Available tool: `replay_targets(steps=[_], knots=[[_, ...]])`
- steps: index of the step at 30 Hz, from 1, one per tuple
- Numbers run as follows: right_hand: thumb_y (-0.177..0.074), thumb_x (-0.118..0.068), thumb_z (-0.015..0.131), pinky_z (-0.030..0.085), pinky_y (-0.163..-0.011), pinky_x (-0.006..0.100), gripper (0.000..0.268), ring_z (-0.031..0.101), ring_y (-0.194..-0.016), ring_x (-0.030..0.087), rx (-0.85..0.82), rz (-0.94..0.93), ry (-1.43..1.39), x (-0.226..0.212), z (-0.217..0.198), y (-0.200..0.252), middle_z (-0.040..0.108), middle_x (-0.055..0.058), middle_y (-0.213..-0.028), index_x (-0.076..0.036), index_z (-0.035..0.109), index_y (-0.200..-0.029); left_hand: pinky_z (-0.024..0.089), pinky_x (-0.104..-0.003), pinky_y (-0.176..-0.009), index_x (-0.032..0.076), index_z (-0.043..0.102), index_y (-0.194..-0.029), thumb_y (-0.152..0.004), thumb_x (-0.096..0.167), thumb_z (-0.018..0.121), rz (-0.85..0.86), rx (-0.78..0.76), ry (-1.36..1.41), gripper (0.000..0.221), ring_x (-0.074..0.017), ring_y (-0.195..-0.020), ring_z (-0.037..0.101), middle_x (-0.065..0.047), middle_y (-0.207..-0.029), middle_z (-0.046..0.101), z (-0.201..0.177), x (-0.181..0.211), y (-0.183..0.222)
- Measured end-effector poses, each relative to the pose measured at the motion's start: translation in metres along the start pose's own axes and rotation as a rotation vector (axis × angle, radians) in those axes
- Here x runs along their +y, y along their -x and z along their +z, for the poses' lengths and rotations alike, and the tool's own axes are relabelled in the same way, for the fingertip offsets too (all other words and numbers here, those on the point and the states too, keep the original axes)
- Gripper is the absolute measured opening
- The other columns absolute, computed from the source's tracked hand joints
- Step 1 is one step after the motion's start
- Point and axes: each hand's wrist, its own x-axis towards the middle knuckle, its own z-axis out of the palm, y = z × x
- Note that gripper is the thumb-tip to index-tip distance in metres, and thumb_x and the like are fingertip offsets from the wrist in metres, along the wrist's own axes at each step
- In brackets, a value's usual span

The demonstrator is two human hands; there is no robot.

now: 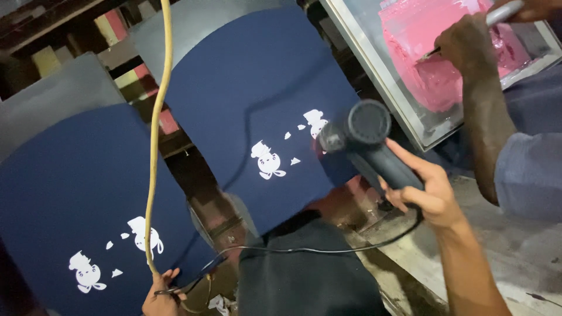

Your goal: Using a heat gun to dry freshly screen-printed designs on fabric panels in a production line.

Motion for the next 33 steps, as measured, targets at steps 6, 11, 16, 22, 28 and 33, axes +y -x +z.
replay_targets(steps=[6, 11, 16, 22, 28, 33], knots=[[-0.065, 0.012, 0.052, 0.038, -0.047, 0.027, 0.096, 0.041, -0.042, 0.018, 0.085, -0.107, 0.201, -0.013, 0.003, -0.005, 0.051, 0.022, -0.071, -0.003, 0.040, -0.158, 0.043, -0.024, -0.038, -0.004, 0.070, -0.094, -0.115, 0.032, 0.063, -0.021, 0.088, 0.103, 0.042, -0.0199, -0.060, 0.068, -0.022, -0.100, 0.074, 0.005, 0.008, 0.007], [-0.065, 0.011, 0.051, 0.036, -0.036, 0.025, 0.096, 0.046, -0.043, 0.022, 0.020, -0.094, 0.034, 0.001, 0.004, -0.014, 0.054, 0.027, -0.077, -0.002, 0.036, -0.159, 0.037, -0.023, -0.038, -0.003, 0.070, -0.097, -0.115, 0.035, 0.060, -0.058, 0.068, 0.088, 0.043, -0.0192, -0.043, 0.055, -0.026, -0.103, 0.073, 0.008, 0.024, 0.018], [-0.064, 0.014, 0.048, 0.036, -0.042, 0.027, 0.097, 0.040, -0.041, 0.021, 0.078, -0.066, 0.152, -0.016, 0.006, -0.015, 0.051, 0.025, -0.074, -0.003, 0.039, -0.159, 0.036, -0.024, -0.039, 0.000, 0.073, -0.101, -0.115, 0.034, 0.058, -0.093, 0.083, 0.009, 0.040, -0.0162, -0.040, 0.048, -0.018, -0.098, 0.075, 0.010, 0.029, 0.016], [-0.064, 0.012, 0.049, 0.036, -0.038, 0.025, 0.096, 0.043, -0.042, 0.020, 0.009, -0.067, 0.046, -0.004, 0.020, -0.026, 0.053, 0.027, -0.075, -0.003, 0.039, -0.158, 0.036, -0.025, -0.037, -0.004, 0.072, -0.101, -0.115, 0.031, 0.059, -0.048, 0.026, 0.058, 0.040, -0.0209, -0.038, 0.050, -0.026, -0.101, 0.074, 0.004, 0.016, 0.012], [-0.065, 0.013, 0.050, 0.036, -0.042, 0.029, 0.096, 0.039, -0.042, 0.021, 0.017, -0.056, 0.134, -0.012, 0.005, -0.020, 0.050, 0.026, -0.075, -0.004, 0.040, -0.158, 0.033, -0.024, -0.037, -0.003, 0.071, -0.100, -0.115, 0.033, 0.058, -0.064, 0.045, 0.049, 0.041, -0.0195, -0.038, 0.048, -0.022, -0.100, 0.074, 0.008, 0.035, 0.023], [-0.065, 0.011, 0.048, 0.034, -0.042, 0.029, 0.095, 0.039, -0.042, 0.023, 0.047, -0.053, 0.026, -0.012, 0.030, -0.034, 0.050, 0.027, -0.074, -0.004, 0.040, -0.158, 0.038, -0.025, -0.038, -0.005, 0.071, -0.099, -0.114, 0.032, 0.060, -0.113, 0.073, 0.091, 0.042, -0.0200, -0.037, 0.049, -0.025, -0.102, 0.074, 0.008, 0.026, 0.016]])
